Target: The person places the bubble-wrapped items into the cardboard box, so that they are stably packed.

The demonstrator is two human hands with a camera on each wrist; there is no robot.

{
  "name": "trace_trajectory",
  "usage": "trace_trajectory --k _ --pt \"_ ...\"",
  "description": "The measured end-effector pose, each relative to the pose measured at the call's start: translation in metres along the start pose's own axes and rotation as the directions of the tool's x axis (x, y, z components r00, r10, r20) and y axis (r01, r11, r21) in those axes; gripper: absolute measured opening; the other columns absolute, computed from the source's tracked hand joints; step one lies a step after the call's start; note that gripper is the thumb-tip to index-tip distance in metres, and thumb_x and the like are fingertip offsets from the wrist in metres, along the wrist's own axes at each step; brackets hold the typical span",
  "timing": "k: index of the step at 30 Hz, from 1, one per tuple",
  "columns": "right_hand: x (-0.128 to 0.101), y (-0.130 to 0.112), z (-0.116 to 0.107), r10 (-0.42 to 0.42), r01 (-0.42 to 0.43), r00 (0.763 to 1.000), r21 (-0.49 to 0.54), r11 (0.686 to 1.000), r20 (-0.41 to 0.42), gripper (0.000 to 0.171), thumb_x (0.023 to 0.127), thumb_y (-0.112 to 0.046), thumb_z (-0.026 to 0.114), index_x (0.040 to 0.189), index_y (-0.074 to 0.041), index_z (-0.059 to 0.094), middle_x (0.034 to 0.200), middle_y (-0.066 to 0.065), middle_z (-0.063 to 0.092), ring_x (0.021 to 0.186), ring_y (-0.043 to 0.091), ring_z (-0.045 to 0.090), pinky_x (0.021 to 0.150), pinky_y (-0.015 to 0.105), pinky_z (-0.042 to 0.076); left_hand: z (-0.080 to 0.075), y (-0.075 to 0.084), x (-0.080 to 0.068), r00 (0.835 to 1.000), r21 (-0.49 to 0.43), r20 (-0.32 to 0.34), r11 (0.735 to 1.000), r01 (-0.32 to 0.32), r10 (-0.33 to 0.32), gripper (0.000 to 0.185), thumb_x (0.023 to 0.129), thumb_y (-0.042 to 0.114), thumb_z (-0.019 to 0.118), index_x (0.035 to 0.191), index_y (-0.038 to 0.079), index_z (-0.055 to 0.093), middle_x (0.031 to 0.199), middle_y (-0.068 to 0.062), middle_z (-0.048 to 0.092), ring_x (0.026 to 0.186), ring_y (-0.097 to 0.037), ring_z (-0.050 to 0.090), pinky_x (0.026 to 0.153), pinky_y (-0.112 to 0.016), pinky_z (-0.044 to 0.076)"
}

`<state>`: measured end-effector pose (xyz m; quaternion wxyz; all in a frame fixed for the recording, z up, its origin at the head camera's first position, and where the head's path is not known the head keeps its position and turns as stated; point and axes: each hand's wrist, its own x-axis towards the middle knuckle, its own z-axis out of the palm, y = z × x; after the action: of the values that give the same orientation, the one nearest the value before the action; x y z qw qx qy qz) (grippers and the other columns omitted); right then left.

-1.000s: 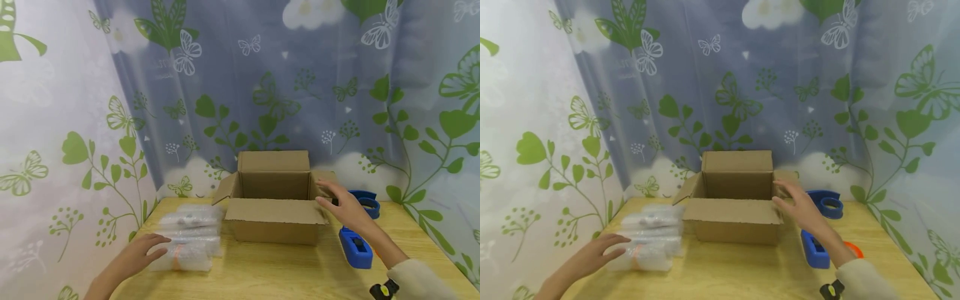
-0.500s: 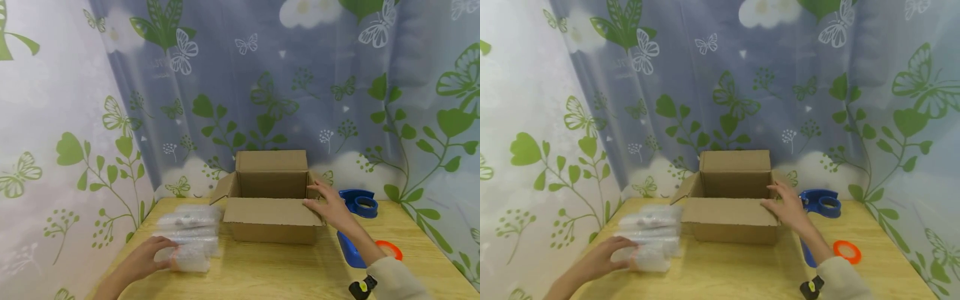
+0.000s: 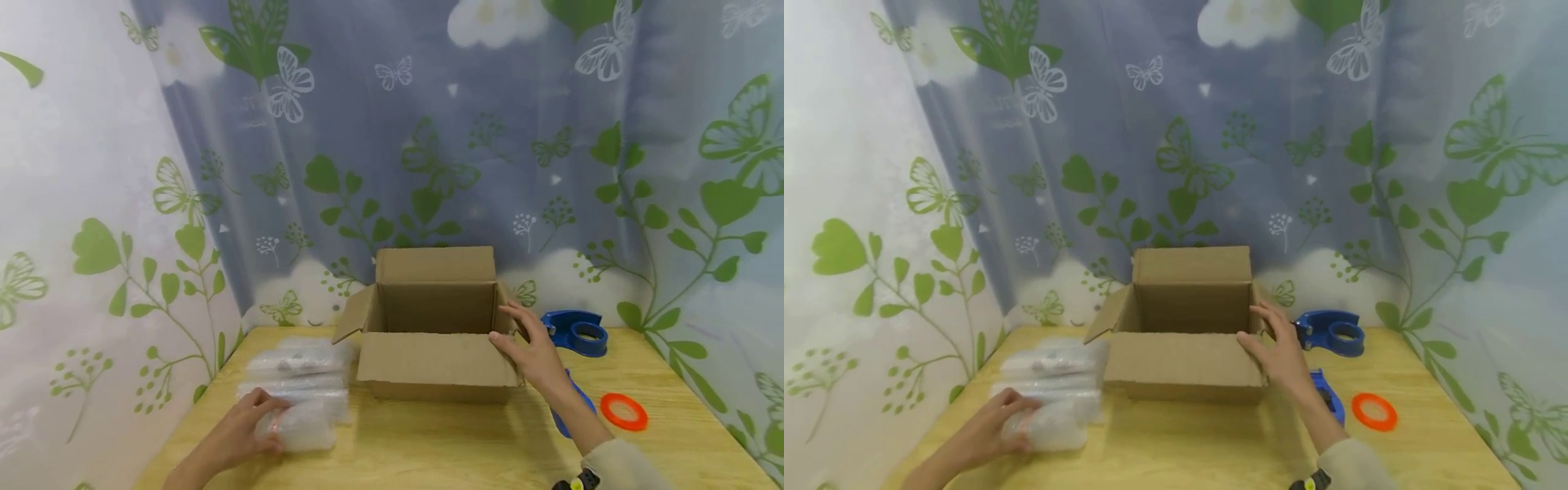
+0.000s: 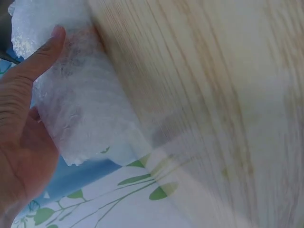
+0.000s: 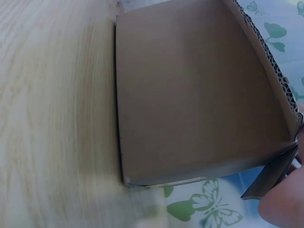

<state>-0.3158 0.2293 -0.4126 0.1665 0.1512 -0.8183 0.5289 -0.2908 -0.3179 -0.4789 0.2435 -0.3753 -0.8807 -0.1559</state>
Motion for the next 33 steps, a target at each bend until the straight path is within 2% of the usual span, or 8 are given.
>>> trace_trajectory --k 4,6,10,17,22,25,33 --pt "-0.003 0.005 0.003 0.004 -0.003 0.999 0.025 1.000 -0.032 0.064 0.103 -0.024 0.067 0.159 -0.007 0.039 0.169 0.019 0.022 0.156 0.046 0.015 0.123 0.064 0.021 -0.001 0.001 0.002 0.993 -0.026 0.102 0.998 0.063 -0.060 0.068 0.067 0.041 0.093 0.123 0.012 0.069 0.112 -0.002 0.071 0.094 -0.020 0.069 0.074 -0.037 0.057" --pt "-0.004 0.009 0.006 0.019 -0.017 0.999 0.032 0.999 -0.049 0.066 0.102 -0.025 0.069 0.160 -0.011 0.039 0.170 0.016 0.023 0.157 0.044 0.015 0.121 0.068 0.021 -0.003 0.002 0.003 0.980 -0.038 0.166 0.993 0.114 -0.107 0.067 0.071 0.042 0.092 0.125 0.013 0.067 0.118 -0.005 0.073 0.101 -0.026 0.071 0.080 -0.040 0.059" --pt "-0.006 0.014 0.010 0.055 -0.052 0.996 0.036 0.998 -0.077 0.066 0.101 -0.029 0.071 0.159 -0.017 0.040 0.172 0.010 0.021 0.157 0.043 0.015 0.118 0.074 0.020 -0.005 0.002 0.004 0.962 -0.079 0.231 0.982 0.169 -0.147 0.065 0.075 0.041 0.090 0.129 0.012 0.066 0.123 -0.007 0.073 0.108 -0.030 0.070 0.086 -0.042 0.060" --pt "-0.005 0.012 0.012 0.079 -0.078 0.994 0.014 0.997 -0.078 0.063 0.103 -0.036 0.068 0.157 -0.017 0.041 0.174 0.008 0.016 0.158 0.043 0.012 0.114 0.079 0.019 -0.007 0.004 0.006 0.950 -0.083 0.259 0.976 0.199 -0.172 0.063 0.076 0.043 0.089 0.128 0.016 0.066 0.123 -0.004 0.073 0.109 -0.027 0.070 0.088 -0.043 0.059" --pt "-0.005 0.012 0.012 0.097 -0.097 0.992 0.002 0.995 -0.078 0.066 0.102 -0.039 0.068 0.158 -0.020 0.040 0.174 0.006 0.016 0.158 0.042 0.013 0.114 0.078 0.021 -0.008 0.006 0.008 0.965 -0.093 0.237 0.986 0.142 -0.117 0.059 0.076 0.041 0.091 0.123 0.015 0.069 0.119 -0.004 0.075 0.107 -0.025 0.071 0.088 -0.041 0.060" --pt "-0.006 0.014 0.013 0.093 -0.093 0.992 0.005 0.996 -0.086 0.066 0.102 -0.038 0.069 0.159 -0.022 0.041 0.174 0.005 0.017 0.158 0.042 0.014 0.114 0.078 0.021 -0.011 0.007 0.011 0.967 -0.112 0.240 0.987 0.116 -0.087 0.058 0.076 0.043 0.091 0.122 0.014 0.070 0.117 -0.004 0.076 0.107 -0.025 0.072 0.089 -0.041 0.060" --pt "-0.005 0.019 0.016 0.071 -0.064 0.991 0.062 0.996 -0.113 0.066 0.101 -0.033 0.070 0.159 -0.020 0.042 0.173 0.007 0.019 0.158 0.042 0.016 0.118 0.075 0.020 -0.030 0.014 0.025 0.967 -0.138 0.228 0.979 0.148 -0.115 0.060 0.077 0.048 0.089 0.124 0.015 0.072 0.119 -0.003 0.076 0.107 -0.023 0.072 0.085 -0.037 0.060"
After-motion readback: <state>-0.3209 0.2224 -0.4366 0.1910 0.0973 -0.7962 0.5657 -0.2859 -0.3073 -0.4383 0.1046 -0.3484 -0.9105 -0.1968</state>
